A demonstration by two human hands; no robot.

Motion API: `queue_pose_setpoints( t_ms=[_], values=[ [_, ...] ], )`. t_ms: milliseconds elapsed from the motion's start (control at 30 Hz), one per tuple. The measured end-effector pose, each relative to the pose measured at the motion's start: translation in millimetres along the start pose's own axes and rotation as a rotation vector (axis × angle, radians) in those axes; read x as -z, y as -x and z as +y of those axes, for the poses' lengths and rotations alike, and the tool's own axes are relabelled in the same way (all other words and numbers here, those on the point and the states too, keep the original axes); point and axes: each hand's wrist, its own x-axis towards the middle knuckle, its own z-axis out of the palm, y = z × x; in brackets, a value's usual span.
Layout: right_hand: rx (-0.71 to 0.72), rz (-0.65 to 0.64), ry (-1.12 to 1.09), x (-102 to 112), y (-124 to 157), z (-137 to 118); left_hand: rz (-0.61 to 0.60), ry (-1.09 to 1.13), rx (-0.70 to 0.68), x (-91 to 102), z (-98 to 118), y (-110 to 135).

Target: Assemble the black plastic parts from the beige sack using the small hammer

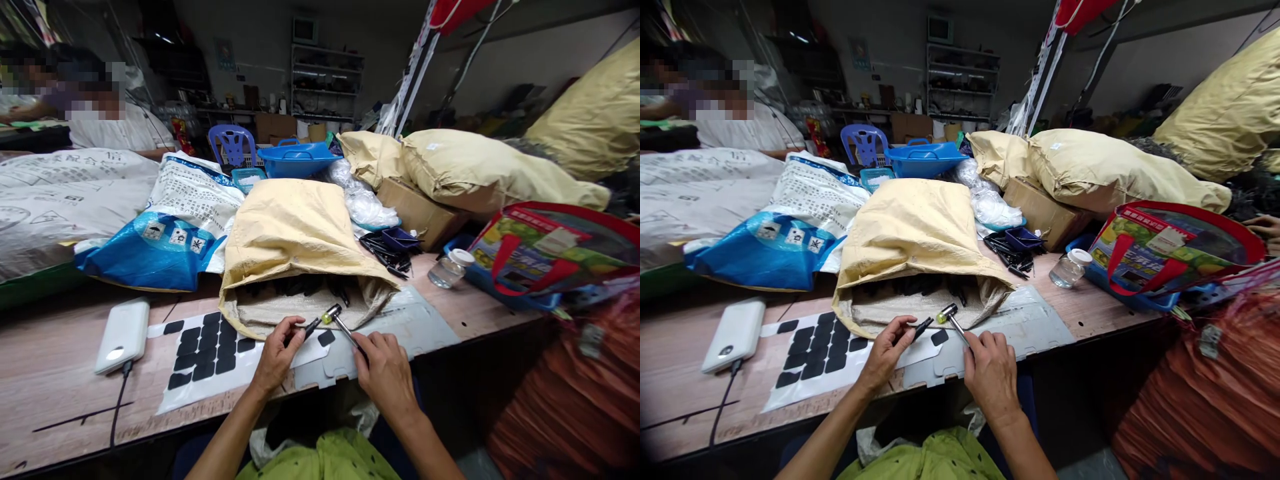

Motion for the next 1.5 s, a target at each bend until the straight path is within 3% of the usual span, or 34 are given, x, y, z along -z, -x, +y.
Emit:
queue_pose_setpoints(
  t_ms=[133,233,333,400,533,600,733,800,833,900,1033,1133,1300,1433,1500],
  values=[
    [-0.006,-0.055,-0.2,-7.8,-18.4,12.8,-0.073,-0.132,-0.145,1.7,22.4,16.8],
    [-0.042,-0.089,-0.285,-14.5,-24.0,21.0,-0.251,-0.205,-0.227,0.1,36.5,48.8],
    [-0.05,-0.079,-0.308,-16.7,-23.2,23.3,-0.468,-0.303,-0.255,-6.1,28.8,85.9],
    [-0.053,-0.073,-0.312,-16.6,-21.8,22.7,-0.518,-0.381,-0.2,-11.6,10.6,106.2],
    [-0.061,-0.072,-0.328,-15.9,-20.4,21.4,-0.397,-0.458,0.075,-17.4,-28.7,127.1],
    [-0.061,-0.066,-0.33,-15.6,-20.1,20.9,-0.385,-0.472,0.195,-16.6,-34.0,128.5],
    [-0.066,-0.054,-0.332,-15.0,-19.0,19.9,-0.582,-0.398,0.219,-13.5,-4.8,112.4],
    [-0.071,-0.05,-0.339,-14.9,-18.3,19.3,-0.573,-0.333,0.175,-12.3,19.3,89.4],
    [-0.072,-0.049,-0.343,-14.9,-18.0,19.0,-0.533,-0.307,0.155,-11.3,30.1,73.4],
    [-0.076,-0.047,-0.349,-14.9,-17.6,18.5,-0.337,-0.33,0.087,-7.7,45.2,33.7],
    [-0.088,-0.037,-0.355,-14.8,-17.3,18.0,0.101,-0.645,-0.03,3.2,43.7,-49.6],
    [-0.09,-0.03,-0.353,-15.4,-17.2,18.8,0.157,-0.891,-0.019,6.0,29.1,-87.6],
    [-0.084,-0.016,-0.353,-17.5,-16.5,20.1,0.083,-1.095,0.028,1.9,16.7,-97.8],
    [-0.089,-0.015,-0.363,-17.6,-16.6,20.5,0.116,-0.943,-0.042,3.3,18.4,-75.1],
    [-0.092,-0.019,-0.377,-17.8,-17.2,21.3,0.065,-0.8,-0.064,1.7,19.1,-57.0]
  ],
)
